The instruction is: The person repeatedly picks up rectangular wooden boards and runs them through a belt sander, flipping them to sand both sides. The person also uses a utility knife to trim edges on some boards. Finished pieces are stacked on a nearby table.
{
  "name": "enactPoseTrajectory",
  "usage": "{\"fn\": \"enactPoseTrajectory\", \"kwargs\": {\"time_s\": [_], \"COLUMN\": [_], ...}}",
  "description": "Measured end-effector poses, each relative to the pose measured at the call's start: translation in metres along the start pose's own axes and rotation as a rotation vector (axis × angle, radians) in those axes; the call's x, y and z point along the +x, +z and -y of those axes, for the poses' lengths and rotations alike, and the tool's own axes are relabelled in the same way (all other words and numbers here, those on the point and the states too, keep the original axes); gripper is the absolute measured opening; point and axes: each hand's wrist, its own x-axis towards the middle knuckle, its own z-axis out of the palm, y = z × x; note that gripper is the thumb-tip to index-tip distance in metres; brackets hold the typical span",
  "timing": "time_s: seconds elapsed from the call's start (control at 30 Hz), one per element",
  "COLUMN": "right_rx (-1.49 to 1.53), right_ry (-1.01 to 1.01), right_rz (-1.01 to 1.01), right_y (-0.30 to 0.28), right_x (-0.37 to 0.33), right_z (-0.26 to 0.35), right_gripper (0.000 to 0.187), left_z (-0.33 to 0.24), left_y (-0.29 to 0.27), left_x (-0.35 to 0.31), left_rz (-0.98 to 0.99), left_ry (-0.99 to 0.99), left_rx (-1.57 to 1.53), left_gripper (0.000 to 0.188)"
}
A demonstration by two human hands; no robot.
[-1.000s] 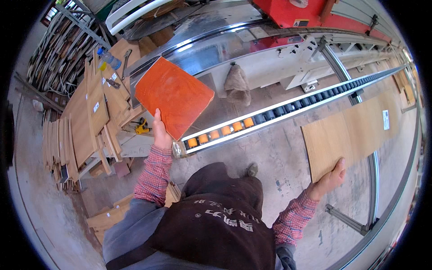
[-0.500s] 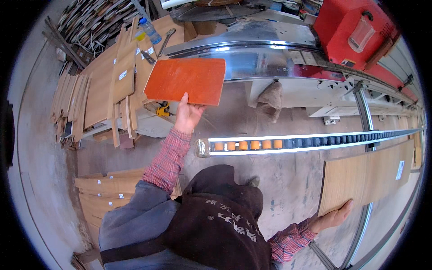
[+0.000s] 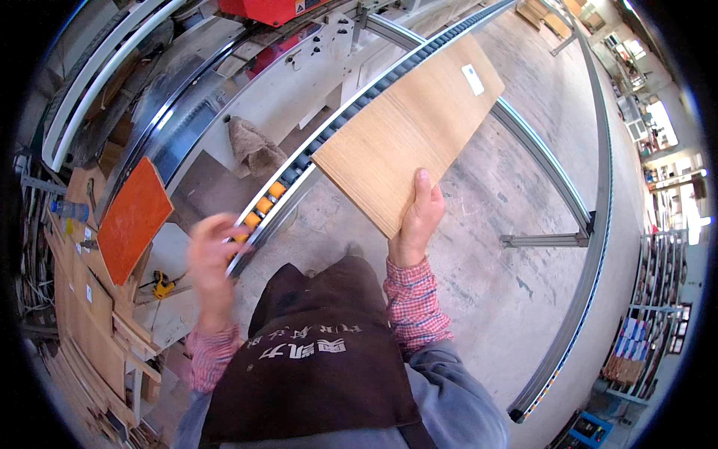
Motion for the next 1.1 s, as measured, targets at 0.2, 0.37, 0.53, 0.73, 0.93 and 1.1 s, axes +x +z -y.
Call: {"fn": "enactPoseTrajectory", "kwargs": {"time_s": [0.2,0.37,0.53,0.73,0.93,1.1], "right_rx": [0.052,-0.147,-0.805,-1.09,-0.971,-0.582], "right_ry": [-0.023,0.118,-0.125,-0.514,0.066,0.013], "right_rz": [-0.048,0.038,0.077,0.492,0.39,0.17], "right_y": [-0.009,-0.05,-0.148,-0.127,-0.124,-0.156], "right_x": [-0.028,-0.054,-0.03,0.05,0.024,0.058], "right_z": [-0.029,-0.023,0.035,-0.003,-0.037,-0.051], "right_gripper": [0.036,0.029,0.026,0.036,0.057,0.057], "left_z": [0.036,0.055,0.041,0.051,0.054,0.009], "left_y": [0.155,0.152,0.13,0.141,0.144,0.174], "left_x": [0.032,0.036,0.065,0.05,0.039,0.02], "left_rz": [0.348,0.31,0.592,0.84,0.819,1.049], "left_ry": [-0.332,-0.365,-0.466,-0.544,-0.76,-0.594], "left_rx": [-0.395,-0.374,-0.226,-0.053,-0.073,-0.118], "left_gripper": [0.049,0.037,0.038,0.042,0.046,0.062]}}
